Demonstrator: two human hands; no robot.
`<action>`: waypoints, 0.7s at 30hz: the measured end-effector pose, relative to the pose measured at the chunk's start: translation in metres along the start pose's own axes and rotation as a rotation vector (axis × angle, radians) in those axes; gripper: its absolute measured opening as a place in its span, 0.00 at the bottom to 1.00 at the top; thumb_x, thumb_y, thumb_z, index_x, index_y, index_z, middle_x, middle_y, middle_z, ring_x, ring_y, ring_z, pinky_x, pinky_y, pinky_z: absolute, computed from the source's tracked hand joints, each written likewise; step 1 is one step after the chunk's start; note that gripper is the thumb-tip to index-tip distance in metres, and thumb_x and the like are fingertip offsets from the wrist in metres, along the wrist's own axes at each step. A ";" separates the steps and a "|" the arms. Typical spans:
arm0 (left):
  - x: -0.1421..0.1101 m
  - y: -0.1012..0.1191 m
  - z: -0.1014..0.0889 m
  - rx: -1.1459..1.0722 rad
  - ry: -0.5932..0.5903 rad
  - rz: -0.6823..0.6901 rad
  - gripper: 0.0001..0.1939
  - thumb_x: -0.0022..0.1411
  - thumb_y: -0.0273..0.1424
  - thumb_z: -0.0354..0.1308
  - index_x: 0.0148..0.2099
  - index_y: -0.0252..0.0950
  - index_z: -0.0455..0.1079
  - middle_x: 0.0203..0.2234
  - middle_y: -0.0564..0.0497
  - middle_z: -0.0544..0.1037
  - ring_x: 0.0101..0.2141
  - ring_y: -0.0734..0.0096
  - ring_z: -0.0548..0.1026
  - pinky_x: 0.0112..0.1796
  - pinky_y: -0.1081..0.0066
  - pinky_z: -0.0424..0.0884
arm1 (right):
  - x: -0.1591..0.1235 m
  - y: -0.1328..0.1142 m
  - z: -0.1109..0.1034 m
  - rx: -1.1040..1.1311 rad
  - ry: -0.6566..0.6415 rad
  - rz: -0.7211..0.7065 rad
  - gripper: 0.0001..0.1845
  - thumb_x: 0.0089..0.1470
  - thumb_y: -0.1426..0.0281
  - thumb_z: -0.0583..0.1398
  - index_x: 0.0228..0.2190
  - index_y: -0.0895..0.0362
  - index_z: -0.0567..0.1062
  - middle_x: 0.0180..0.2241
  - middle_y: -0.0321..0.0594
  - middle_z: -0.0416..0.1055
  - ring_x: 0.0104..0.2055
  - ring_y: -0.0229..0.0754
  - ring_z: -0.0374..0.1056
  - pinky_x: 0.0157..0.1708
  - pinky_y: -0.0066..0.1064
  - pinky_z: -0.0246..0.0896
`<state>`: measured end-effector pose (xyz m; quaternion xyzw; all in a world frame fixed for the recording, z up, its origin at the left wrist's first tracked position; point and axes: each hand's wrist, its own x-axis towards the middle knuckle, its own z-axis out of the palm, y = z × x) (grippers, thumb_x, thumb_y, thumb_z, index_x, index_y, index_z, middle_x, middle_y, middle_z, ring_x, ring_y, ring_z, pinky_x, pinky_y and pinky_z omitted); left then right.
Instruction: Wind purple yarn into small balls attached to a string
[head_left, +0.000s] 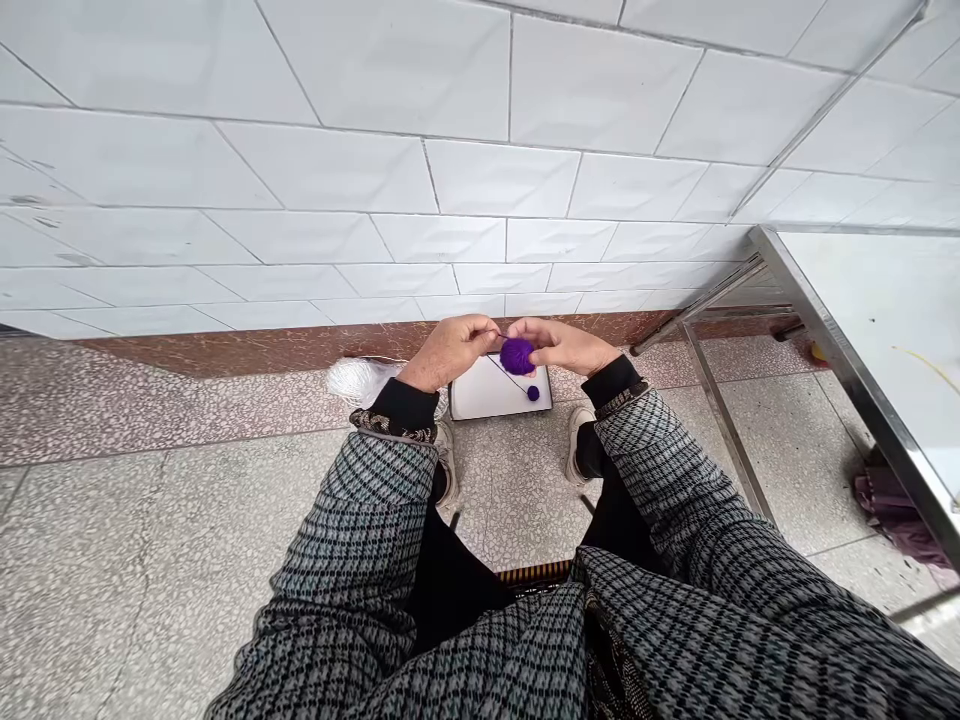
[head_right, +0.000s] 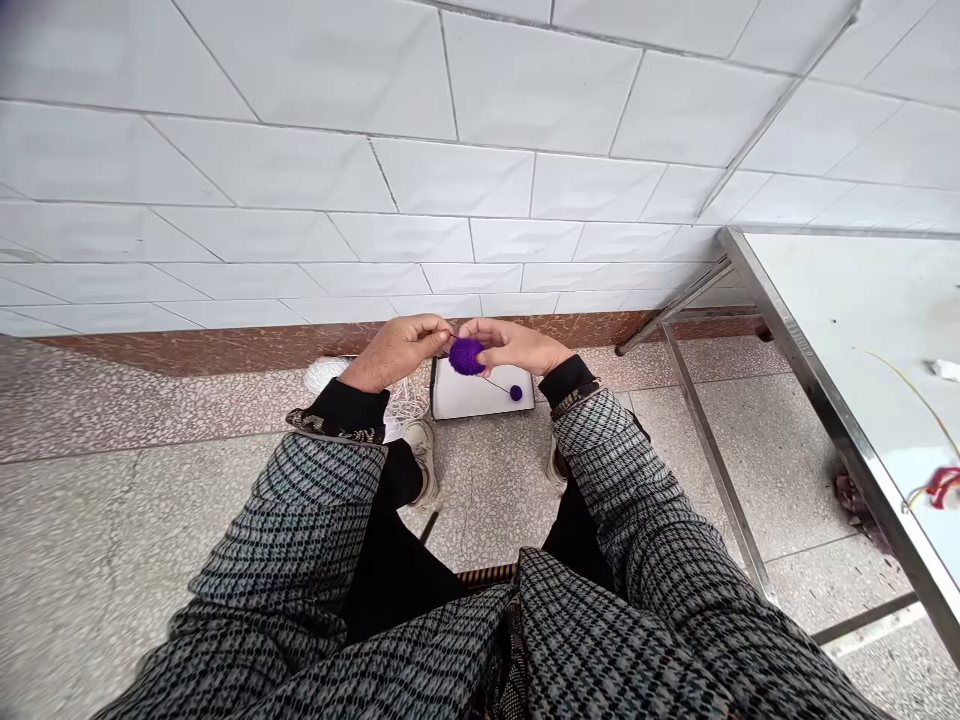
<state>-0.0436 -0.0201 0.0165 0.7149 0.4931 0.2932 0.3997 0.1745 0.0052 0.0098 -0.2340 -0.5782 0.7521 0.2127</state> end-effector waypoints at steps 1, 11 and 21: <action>0.001 -0.001 0.001 0.015 0.005 -0.001 0.13 0.61 0.38 0.51 0.33 0.34 0.70 0.24 0.52 0.72 0.28 0.71 0.68 0.33 0.70 0.65 | -0.001 -0.001 -0.001 0.050 0.030 -0.040 0.21 0.45 0.71 0.68 0.42 0.56 0.69 0.37 0.36 0.71 0.33 0.33 0.67 0.31 0.26 0.68; 0.003 0.007 0.019 0.104 -0.458 0.172 0.11 0.61 0.33 0.50 0.34 0.35 0.73 0.25 0.53 0.73 0.28 0.73 0.69 0.33 0.73 0.63 | 0.010 0.001 -0.013 0.146 0.629 -0.130 0.21 0.50 0.61 0.67 0.39 0.53 0.64 0.33 0.35 0.71 0.30 0.32 0.68 0.30 0.24 0.68; -0.002 0.006 0.000 -0.066 -0.076 0.045 0.10 0.60 0.35 0.54 0.34 0.34 0.72 0.28 0.49 0.76 0.30 0.71 0.72 0.36 0.69 0.70 | 0.005 0.005 -0.002 -0.213 0.185 0.166 0.15 0.46 0.79 0.62 0.38 0.57 0.69 0.33 0.35 0.72 0.29 0.33 0.65 0.26 0.24 0.64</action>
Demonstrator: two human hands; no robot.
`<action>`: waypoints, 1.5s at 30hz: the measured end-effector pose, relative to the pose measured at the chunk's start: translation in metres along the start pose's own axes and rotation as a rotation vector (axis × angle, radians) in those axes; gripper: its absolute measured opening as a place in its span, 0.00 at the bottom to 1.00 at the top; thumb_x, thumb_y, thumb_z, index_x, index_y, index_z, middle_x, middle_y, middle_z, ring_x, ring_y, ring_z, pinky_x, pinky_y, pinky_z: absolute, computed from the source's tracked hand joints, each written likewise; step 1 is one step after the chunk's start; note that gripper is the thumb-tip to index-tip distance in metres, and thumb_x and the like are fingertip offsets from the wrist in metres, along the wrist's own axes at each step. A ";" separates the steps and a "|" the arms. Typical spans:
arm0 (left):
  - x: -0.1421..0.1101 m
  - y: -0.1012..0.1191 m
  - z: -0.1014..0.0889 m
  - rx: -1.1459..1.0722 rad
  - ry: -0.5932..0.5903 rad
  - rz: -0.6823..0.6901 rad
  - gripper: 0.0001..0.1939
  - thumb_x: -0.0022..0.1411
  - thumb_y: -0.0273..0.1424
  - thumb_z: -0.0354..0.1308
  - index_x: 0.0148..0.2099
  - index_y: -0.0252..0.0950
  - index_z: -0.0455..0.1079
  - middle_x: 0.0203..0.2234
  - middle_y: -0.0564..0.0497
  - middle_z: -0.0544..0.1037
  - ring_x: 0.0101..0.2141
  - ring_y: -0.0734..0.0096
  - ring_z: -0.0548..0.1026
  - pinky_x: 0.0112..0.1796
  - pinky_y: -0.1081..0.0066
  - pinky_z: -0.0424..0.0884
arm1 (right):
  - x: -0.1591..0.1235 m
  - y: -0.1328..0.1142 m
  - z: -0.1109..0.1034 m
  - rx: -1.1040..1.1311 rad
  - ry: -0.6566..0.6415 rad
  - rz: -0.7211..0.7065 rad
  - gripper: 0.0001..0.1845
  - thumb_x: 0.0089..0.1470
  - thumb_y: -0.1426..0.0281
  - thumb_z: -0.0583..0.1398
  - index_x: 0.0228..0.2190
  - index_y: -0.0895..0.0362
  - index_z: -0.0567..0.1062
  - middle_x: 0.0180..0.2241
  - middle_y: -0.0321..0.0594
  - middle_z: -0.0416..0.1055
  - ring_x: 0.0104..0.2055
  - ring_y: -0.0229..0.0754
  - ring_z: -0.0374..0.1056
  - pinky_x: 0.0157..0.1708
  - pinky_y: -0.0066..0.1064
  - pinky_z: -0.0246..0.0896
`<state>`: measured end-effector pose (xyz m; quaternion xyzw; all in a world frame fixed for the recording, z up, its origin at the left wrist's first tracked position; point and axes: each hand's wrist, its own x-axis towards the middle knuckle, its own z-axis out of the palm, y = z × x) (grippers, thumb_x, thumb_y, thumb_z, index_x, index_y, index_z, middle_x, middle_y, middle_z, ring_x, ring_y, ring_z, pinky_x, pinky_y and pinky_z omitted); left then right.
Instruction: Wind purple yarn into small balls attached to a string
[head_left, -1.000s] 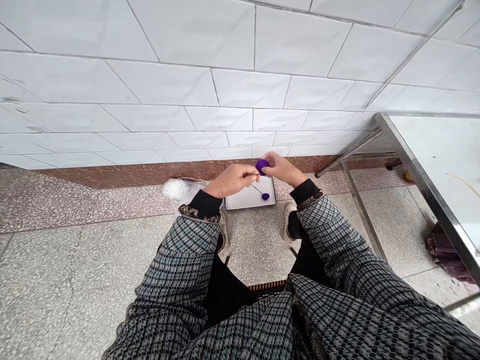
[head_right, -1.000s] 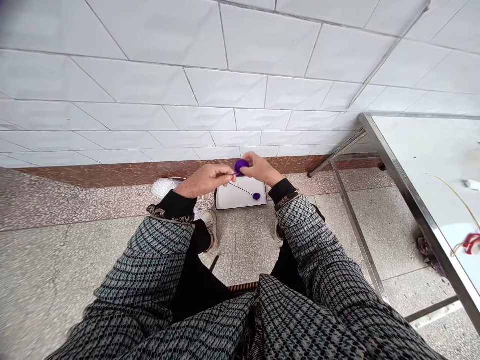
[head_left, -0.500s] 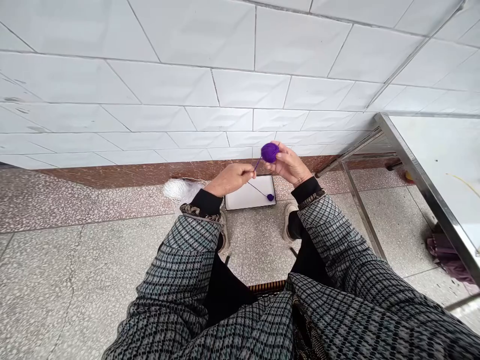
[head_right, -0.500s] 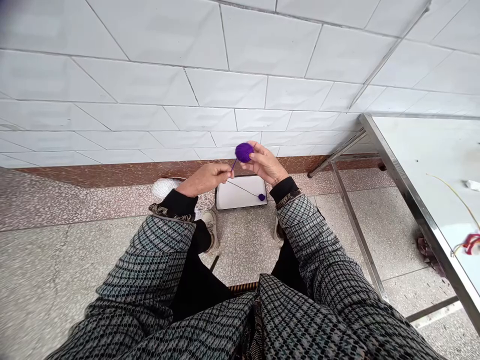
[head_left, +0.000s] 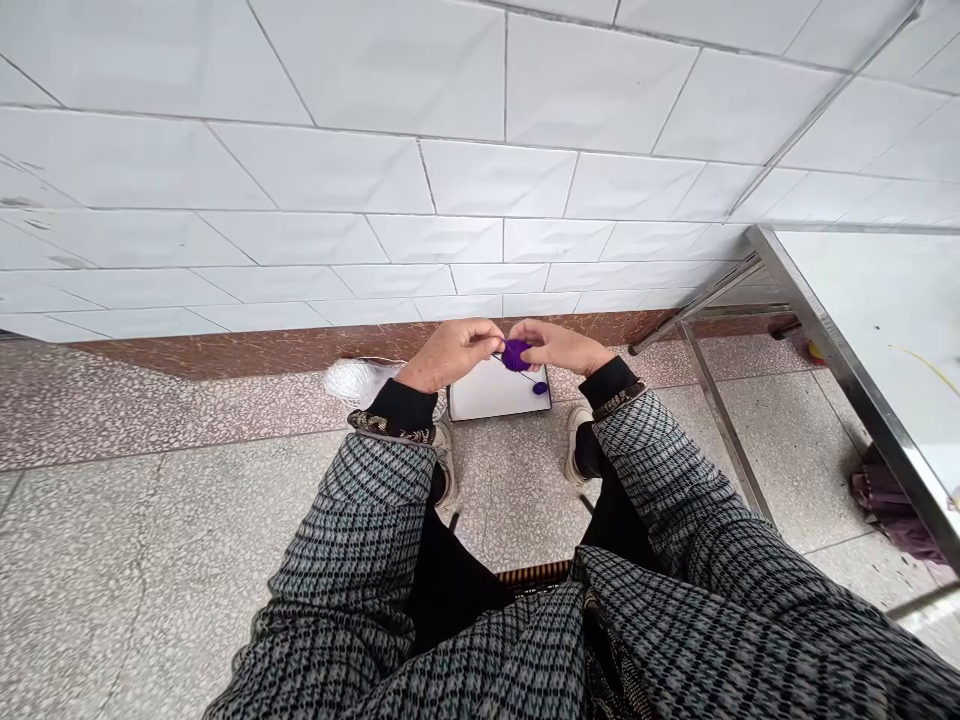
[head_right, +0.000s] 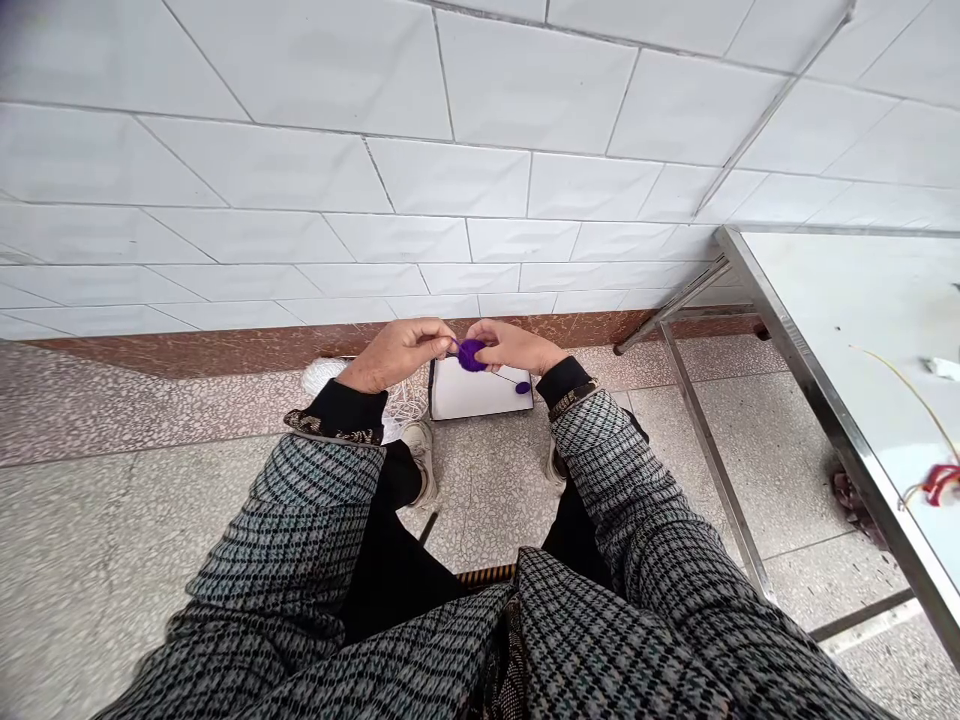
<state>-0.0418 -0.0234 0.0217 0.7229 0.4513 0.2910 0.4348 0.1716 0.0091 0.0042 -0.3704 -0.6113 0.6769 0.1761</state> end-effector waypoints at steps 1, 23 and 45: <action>0.000 -0.001 -0.001 -0.023 0.017 -0.009 0.10 0.60 0.35 0.54 0.34 0.34 0.72 0.29 0.49 0.77 0.32 0.69 0.73 0.37 0.68 0.71 | -0.003 -0.002 0.000 0.034 -0.092 -0.018 0.16 0.45 0.78 0.63 0.38 0.56 0.69 0.34 0.35 0.72 0.30 0.33 0.66 0.27 0.24 0.65; -0.011 0.030 0.003 0.148 -0.039 0.105 0.11 0.61 0.35 0.52 0.33 0.34 0.72 0.27 0.50 0.76 0.30 0.70 0.71 0.34 0.70 0.66 | -0.019 -0.023 0.011 -0.105 0.153 0.014 0.15 0.45 0.80 0.63 0.36 0.58 0.68 0.30 0.33 0.70 0.25 0.31 0.64 0.22 0.23 0.61; -0.009 0.043 0.027 0.205 -0.229 0.099 0.14 0.61 0.36 0.49 0.33 0.34 0.73 0.25 0.53 0.73 0.27 0.72 0.67 0.32 0.72 0.63 | -0.019 -0.038 0.009 0.253 0.534 -0.187 0.16 0.47 0.75 0.64 0.37 0.56 0.64 0.29 0.29 0.69 0.21 0.28 0.64 0.21 0.20 0.61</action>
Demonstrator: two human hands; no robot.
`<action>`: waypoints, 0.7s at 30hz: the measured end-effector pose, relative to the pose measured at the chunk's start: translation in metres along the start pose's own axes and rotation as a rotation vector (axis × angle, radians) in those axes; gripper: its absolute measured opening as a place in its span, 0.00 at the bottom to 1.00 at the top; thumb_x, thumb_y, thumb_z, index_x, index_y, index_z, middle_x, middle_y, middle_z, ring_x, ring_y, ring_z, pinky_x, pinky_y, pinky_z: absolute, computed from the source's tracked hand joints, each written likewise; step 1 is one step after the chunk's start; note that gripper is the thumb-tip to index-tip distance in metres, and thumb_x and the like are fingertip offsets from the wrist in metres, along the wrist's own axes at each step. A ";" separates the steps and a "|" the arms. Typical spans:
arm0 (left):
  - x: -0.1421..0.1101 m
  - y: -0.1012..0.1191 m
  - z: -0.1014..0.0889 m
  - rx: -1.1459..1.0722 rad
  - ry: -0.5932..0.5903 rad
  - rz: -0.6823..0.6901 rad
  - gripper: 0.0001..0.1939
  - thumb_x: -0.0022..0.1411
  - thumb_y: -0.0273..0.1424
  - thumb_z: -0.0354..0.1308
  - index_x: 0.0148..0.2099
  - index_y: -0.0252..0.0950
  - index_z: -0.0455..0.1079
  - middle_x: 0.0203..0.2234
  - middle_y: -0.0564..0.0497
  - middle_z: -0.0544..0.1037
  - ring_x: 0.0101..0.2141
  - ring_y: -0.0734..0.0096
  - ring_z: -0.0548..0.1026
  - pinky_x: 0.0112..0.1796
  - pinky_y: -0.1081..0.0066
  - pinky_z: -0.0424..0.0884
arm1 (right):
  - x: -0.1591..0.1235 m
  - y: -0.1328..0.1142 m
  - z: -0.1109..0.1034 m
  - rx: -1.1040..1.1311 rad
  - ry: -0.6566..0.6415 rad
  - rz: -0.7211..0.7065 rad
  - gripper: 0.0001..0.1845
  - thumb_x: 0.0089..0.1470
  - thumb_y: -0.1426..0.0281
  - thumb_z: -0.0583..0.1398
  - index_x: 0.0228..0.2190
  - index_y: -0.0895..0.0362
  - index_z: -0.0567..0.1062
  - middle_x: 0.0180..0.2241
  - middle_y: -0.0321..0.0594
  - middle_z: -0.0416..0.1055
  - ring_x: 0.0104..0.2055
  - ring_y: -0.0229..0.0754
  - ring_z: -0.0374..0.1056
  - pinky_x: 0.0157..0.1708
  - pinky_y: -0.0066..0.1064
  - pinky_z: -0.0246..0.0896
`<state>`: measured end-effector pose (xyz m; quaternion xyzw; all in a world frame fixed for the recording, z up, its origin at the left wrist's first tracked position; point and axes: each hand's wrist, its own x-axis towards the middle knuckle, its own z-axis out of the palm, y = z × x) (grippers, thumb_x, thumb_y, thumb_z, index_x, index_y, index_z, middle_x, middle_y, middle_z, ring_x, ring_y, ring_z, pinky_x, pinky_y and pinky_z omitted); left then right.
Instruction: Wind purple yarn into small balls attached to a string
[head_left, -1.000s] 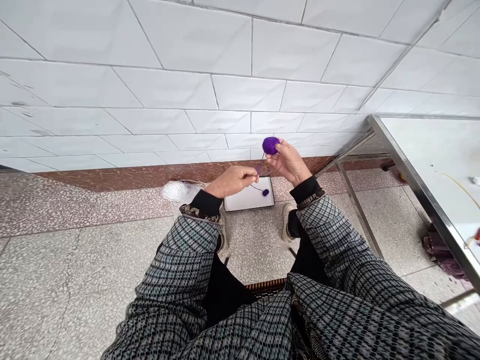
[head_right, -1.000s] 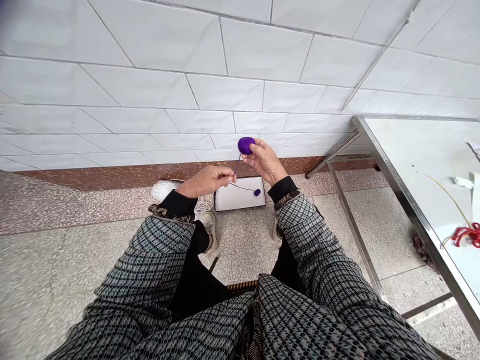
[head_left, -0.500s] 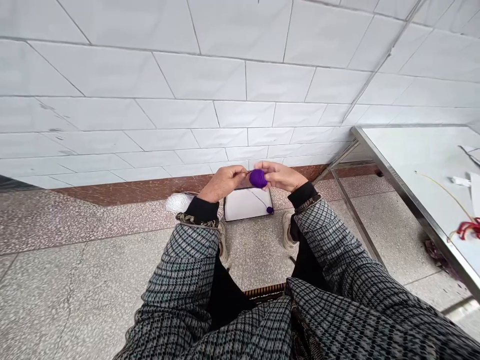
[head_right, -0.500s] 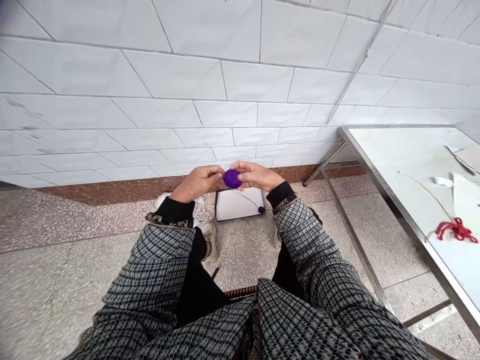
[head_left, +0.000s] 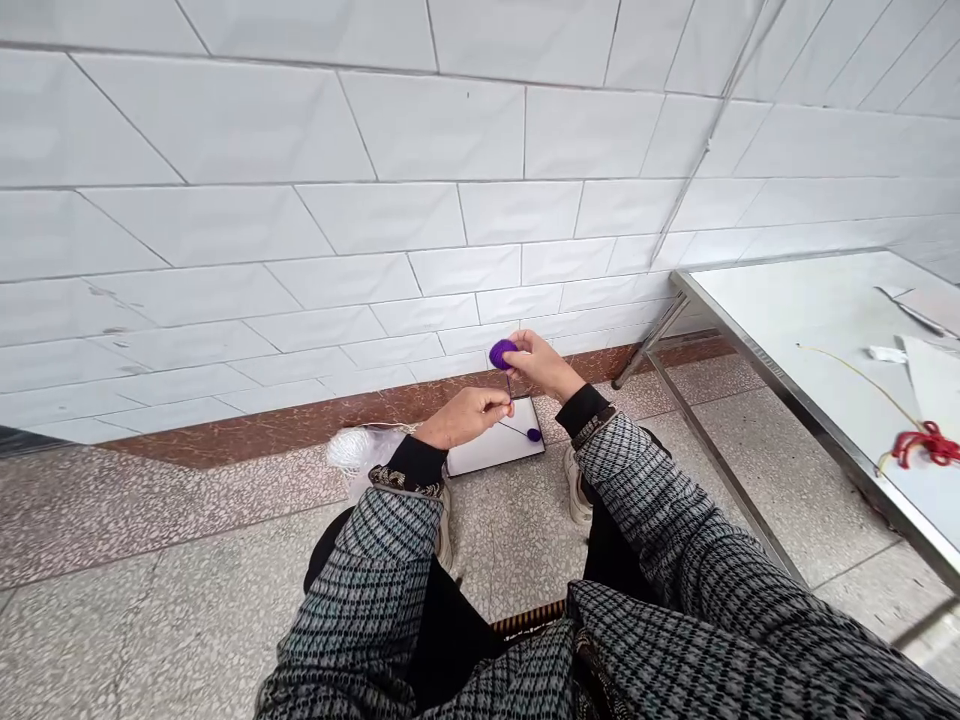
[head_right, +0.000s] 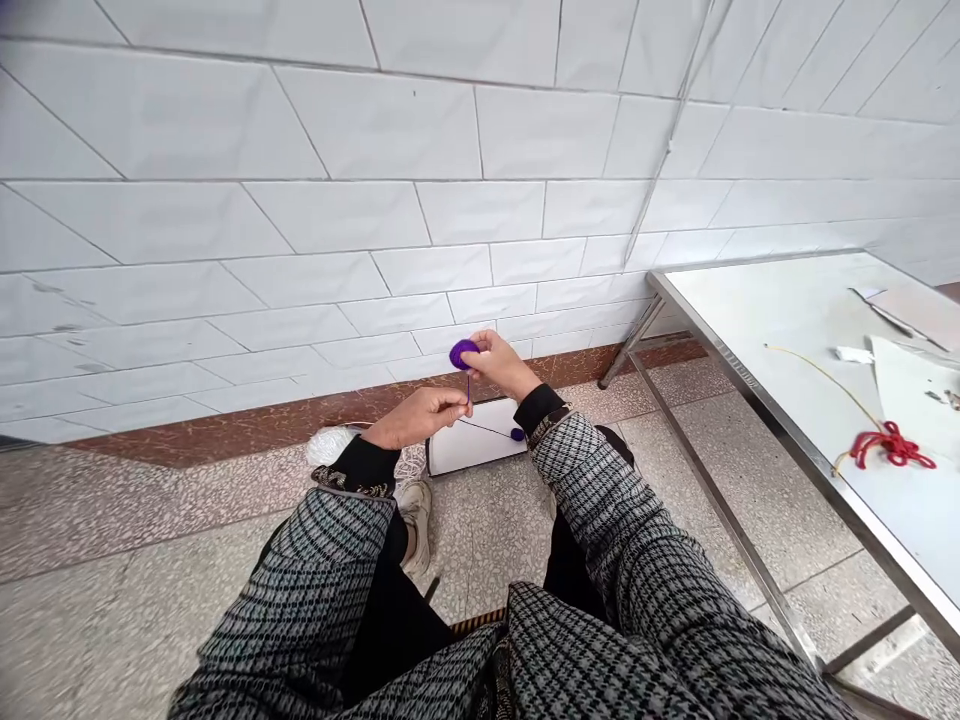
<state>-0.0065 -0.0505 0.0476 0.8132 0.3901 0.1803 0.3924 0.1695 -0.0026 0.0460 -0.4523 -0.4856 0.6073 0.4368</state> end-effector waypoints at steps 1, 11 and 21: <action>-0.001 0.002 -0.003 0.000 0.031 0.006 0.14 0.61 0.36 0.50 0.33 0.34 0.72 0.26 0.52 0.74 0.27 0.72 0.67 0.32 0.72 0.63 | -0.002 0.001 0.000 -0.093 -0.008 0.001 0.16 0.46 0.77 0.64 0.36 0.57 0.66 0.29 0.29 0.69 0.21 0.27 0.63 0.20 0.20 0.59; 0.015 -0.019 -0.033 -0.334 0.363 -0.041 0.16 0.56 0.44 0.54 0.28 0.36 0.66 0.20 0.54 0.68 0.24 0.72 0.65 0.31 0.71 0.63 | -0.011 -0.021 -0.007 0.161 -0.553 0.181 0.22 0.42 0.76 0.65 0.41 0.58 0.68 0.32 0.35 0.75 0.26 0.34 0.71 0.28 0.26 0.69; 0.035 -0.030 -0.010 -0.256 0.044 -0.062 0.14 0.58 0.41 0.53 0.31 0.35 0.68 0.23 0.54 0.68 0.24 0.74 0.64 0.29 0.73 0.62 | 0.035 -0.008 -0.009 -0.017 0.024 -0.005 0.15 0.47 0.77 0.62 0.37 0.56 0.64 0.31 0.31 0.70 0.22 0.29 0.66 0.25 0.23 0.64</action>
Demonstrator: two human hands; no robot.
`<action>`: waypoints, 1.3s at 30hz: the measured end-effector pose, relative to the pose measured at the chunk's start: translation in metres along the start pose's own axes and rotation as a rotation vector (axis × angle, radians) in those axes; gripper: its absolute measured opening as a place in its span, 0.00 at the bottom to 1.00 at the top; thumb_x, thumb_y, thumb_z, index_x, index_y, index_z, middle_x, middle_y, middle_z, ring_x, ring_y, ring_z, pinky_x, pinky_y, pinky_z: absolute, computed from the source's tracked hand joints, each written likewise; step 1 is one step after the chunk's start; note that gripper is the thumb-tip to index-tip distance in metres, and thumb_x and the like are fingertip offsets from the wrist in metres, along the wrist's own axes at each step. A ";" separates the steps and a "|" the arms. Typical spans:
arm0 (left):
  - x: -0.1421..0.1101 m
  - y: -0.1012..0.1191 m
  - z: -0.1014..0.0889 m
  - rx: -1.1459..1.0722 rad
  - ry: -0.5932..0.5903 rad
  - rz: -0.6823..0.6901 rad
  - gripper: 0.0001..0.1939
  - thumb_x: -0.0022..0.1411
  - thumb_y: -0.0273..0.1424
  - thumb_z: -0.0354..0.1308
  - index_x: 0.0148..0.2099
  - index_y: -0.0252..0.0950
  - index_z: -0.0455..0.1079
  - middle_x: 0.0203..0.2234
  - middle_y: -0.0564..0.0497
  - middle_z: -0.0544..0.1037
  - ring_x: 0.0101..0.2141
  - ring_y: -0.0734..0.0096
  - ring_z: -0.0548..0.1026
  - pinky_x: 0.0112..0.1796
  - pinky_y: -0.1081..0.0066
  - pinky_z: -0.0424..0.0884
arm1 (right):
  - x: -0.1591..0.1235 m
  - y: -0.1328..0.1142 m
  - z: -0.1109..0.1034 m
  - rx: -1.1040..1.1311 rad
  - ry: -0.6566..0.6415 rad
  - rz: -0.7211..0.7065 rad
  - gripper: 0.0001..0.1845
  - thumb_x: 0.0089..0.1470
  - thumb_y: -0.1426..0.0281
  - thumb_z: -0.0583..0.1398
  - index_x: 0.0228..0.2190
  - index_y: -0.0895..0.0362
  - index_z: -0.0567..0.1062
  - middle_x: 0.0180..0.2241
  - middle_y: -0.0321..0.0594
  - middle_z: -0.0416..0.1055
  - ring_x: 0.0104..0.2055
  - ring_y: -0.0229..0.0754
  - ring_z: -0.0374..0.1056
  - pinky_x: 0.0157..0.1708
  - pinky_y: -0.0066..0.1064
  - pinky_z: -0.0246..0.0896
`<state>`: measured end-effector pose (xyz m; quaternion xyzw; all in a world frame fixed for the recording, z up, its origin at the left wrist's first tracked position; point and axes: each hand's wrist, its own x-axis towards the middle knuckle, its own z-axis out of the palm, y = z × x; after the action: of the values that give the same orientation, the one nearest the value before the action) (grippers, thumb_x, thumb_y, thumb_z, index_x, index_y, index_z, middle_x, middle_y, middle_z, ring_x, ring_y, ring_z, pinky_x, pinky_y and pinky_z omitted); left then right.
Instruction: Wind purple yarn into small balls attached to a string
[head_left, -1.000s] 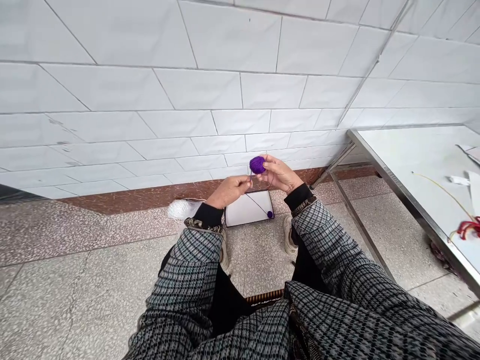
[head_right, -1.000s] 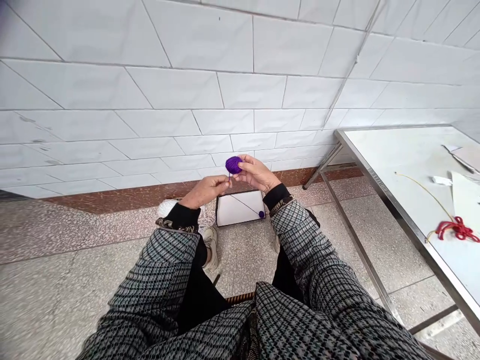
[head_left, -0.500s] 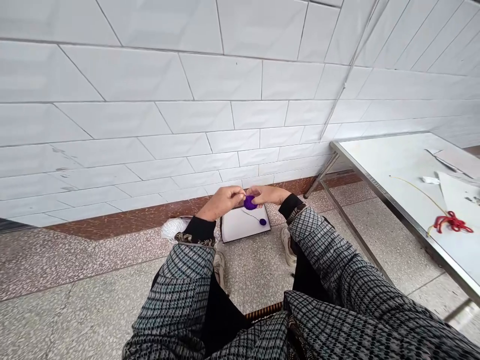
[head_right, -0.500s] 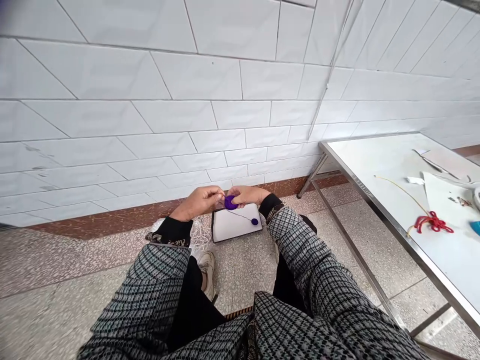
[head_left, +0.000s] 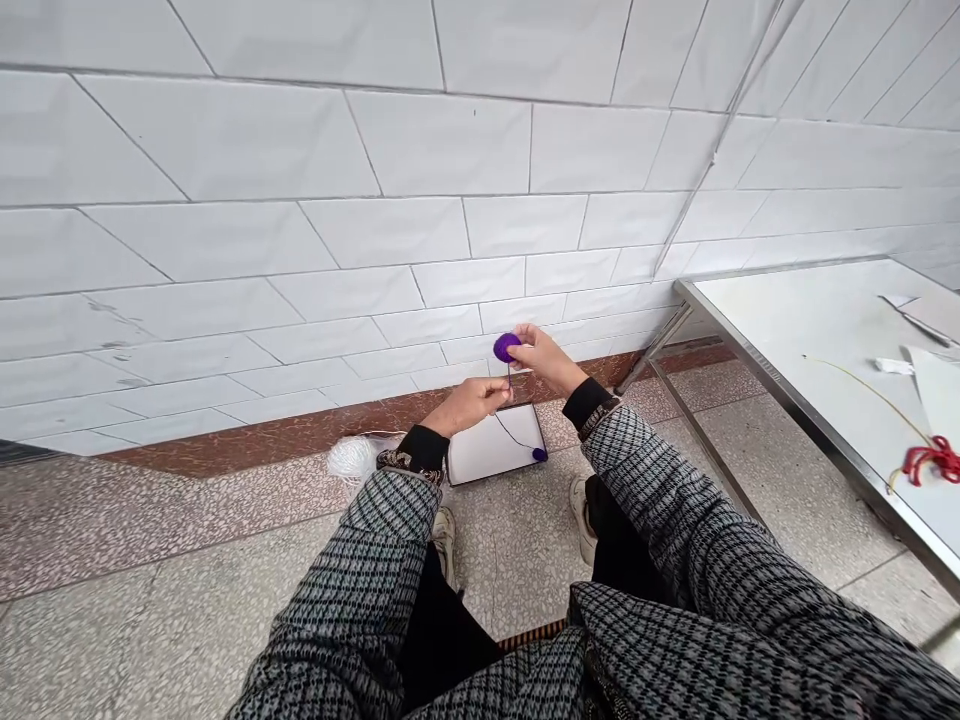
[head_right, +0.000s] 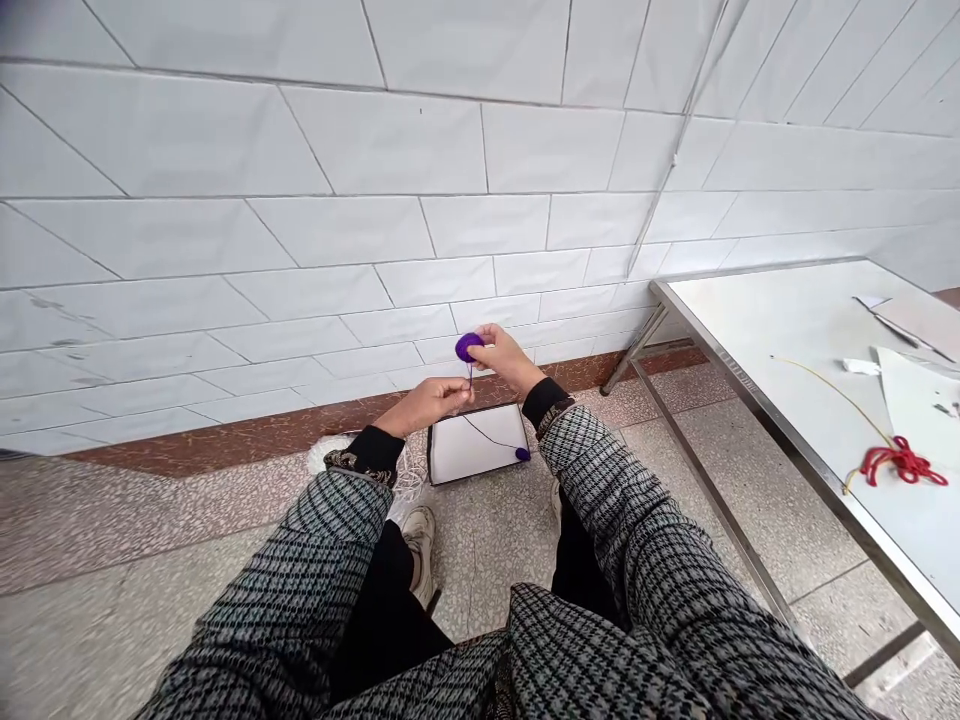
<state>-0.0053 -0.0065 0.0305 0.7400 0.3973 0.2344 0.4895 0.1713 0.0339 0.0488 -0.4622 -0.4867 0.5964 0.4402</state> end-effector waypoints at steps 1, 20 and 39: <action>-0.002 0.002 -0.001 0.047 0.001 0.017 0.14 0.59 0.41 0.53 0.30 0.35 0.68 0.23 0.54 0.69 0.25 0.73 0.64 0.29 0.73 0.62 | 0.002 0.004 -0.001 -0.122 0.009 0.013 0.16 0.46 0.78 0.62 0.36 0.56 0.65 0.31 0.30 0.69 0.21 0.28 0.64 0.23 0.22 0.61; -0.002 0.009 -0.005 0.140 0.171 -0.066 0.14 0.59 0.40 0.51 0.31 0.35 0.69 0.21 0.55 0.68 0.25 0.72 0.65 0.28 0.73 0.63 | -0.018 0.001 -0.008 0.393 -0.314 0.184 0.14 0.51 0.74 0.63 0.41 0.57 0.67 0.29 0.34 0.73 0.26 0.33 0.70 0.28 0.23 0.68; -0.013 0.007 -0.004 0.291 0.016 -0.016 0.14 0.60 0.37 0.48 0.30 0.36 0.71 0.23 0.53 0.71 0.26 0.70 0.65 0.31 0.71 0.60 | -0.016 0.003 0.008 0.100 -0.073 0.071 0.14 0.49 0.76 0.63 0.39 0.57 0.69 0.35 0.35 0.72 0.23 0.29 0.66 0.26 0.24 0.64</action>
<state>-0.0134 -0.0168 0.0389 0.7980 0.4370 0.1763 0.3756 0.1661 0.0164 0.0483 -0.4344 -0.4556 0.6516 0.4232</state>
